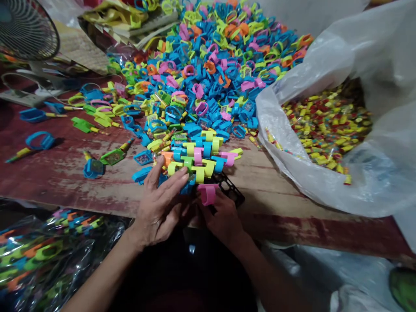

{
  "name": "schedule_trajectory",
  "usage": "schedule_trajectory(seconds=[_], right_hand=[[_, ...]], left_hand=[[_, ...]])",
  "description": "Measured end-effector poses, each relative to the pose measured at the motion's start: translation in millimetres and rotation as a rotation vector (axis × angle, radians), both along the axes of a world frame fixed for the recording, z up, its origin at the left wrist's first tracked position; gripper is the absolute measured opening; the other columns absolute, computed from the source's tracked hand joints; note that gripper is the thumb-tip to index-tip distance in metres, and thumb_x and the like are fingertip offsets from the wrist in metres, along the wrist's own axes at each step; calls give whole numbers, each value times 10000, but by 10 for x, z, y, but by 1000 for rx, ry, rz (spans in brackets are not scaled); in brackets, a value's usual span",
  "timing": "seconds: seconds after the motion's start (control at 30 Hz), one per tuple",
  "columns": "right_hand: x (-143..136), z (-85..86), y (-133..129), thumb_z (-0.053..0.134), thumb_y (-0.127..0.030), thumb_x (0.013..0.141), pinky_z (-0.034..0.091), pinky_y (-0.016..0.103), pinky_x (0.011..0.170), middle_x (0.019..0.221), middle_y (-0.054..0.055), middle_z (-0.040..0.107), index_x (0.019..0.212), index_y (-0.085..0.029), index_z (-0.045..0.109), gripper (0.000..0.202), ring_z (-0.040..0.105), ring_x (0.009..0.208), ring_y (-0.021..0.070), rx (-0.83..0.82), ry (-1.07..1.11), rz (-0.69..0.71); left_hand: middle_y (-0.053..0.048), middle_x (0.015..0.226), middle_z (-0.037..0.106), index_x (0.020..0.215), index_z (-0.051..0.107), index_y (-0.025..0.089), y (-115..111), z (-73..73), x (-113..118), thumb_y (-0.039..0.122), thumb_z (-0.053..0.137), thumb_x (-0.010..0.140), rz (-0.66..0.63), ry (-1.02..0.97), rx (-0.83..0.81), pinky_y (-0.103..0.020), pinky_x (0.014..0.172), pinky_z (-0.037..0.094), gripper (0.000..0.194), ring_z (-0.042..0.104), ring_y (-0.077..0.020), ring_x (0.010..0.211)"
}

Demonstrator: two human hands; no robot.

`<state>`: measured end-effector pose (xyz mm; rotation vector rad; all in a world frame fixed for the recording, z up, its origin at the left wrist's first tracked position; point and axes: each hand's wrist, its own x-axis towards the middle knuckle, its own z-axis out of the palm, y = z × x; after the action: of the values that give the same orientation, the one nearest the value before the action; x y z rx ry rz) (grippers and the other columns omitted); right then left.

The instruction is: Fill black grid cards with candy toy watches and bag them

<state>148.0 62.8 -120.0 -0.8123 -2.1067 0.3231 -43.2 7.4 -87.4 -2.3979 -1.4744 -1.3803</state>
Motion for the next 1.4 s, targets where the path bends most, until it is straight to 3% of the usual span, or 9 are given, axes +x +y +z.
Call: schedule_trajectory(seconds=[0.13, 0.27, 0.43, 0.63, 0.83, 0.93, 1.03, 1.23, 1.4], right_hand=[[-65, 36, -18, 531, -191, 907, 590, 283, 663, 857, 54, 721, 979, -218, 681, 169, 702, 758, 193, 47, -22, 21], [-101, 53, -27, 491, -179, 902, 585, 278, 652, 849, 52, 704, 994, -230, 681, 217, 690, 746, 191, -14, -6, 38], [-93, -49, -29, 559, -186, 840, 586, 303, 667, 909, 77, 701, 1010, -217, 676, 208, 687, 786, 215, -86, -41, 13], [-85, -18, -10, 504, -177, 892, 579, 276, 662, 904, 66, 691, 1007, -222, 643, 186, 692, 788, 193, -104, 80, 116], [-67, -155, 11, 556, -256, 878, 606, 336, 709, 975, 98, 702, 1138, -221, 602, 266, 709, 840, 242, 41, -2, 55], [-72, -175, 5, 527, -212, 867, 611, 363, 727, 970, 112, 702, 1149, -194, 583, 288, 711, 850, 257, 114, -33, 17], [-87, -80, -14, 485, -117, 843, 606, 327, 749, 950, 95, 685, 1084, -196, 591, 274, 703, 882, 233, 53, -21, 17], [-102, 44, -21, 473, -70, 833, 593, 275, 738, 904, 56, 667, 979, -233, 626, 268, 694, 834, 189, -127, 66, 61], [-93, -25, -27, 475, -78, 838, 590, 249, 660, 925, 43, 690, 979, -240, 633, 267, 698, 784, 170, -116, 145, 82]], left_hand=[[-79, 1472, 491, 1436, 413, 193, 6, -9, 11, 297, 581, 862, -22, -69, -15, -650, 1168, 179, 608, 109, -373, 1491], [-115, 1419, 542, 1414, 443, 203, 38, -15, 91, 536, 687, 811, -1, -157, 5, -647, 1174, 191, 730, 195, -379, 1473], [-102, 1352, 600, 1383, 477, 226, 58, -4, 240, 390, 799, 752, 112, -237, 52, -627, 1150, 294, 727, 208, -362, 1475], [-76, 1248, 676, 1254, 560, 233, 82, 19, 283, 252, 724, 827, 143, -181, 112, -630, 1148, 277, 457, 500, -316, 1320], [-100, 1322, 626, 1307, 516, 217, 91, -7, 179, 440, 789, 745, 107, -66, 107, -646, 1160, 233, 663, 234, -382, 1462], [-119, 1411, 547, 1404, 416, 192, 76, -29, 139, 347, 716, 795, 58, -51, 59, -643, 1177, 206, 697, 213, -363, 1473], [-116, 1436, 522, 1418, 399, 196, 66, -28, 121, 231, 672, 817, 74, -55, 33, -638, 1168, 229, 662, 184, -355, 1482], [-78, 1416, 551, 1400, 458, 243, 89, 48, 143, 331, 664, 856, 102, 116, 128, -667, 1176, 87, 588, 43, -365, 1501], [-37, 1311, 643, 1298, 552, 209, 141, 126, 210, 239, 523, 935, -1, 224, 100, -617, 1206, 37, 366, 310, -301, 1447]])
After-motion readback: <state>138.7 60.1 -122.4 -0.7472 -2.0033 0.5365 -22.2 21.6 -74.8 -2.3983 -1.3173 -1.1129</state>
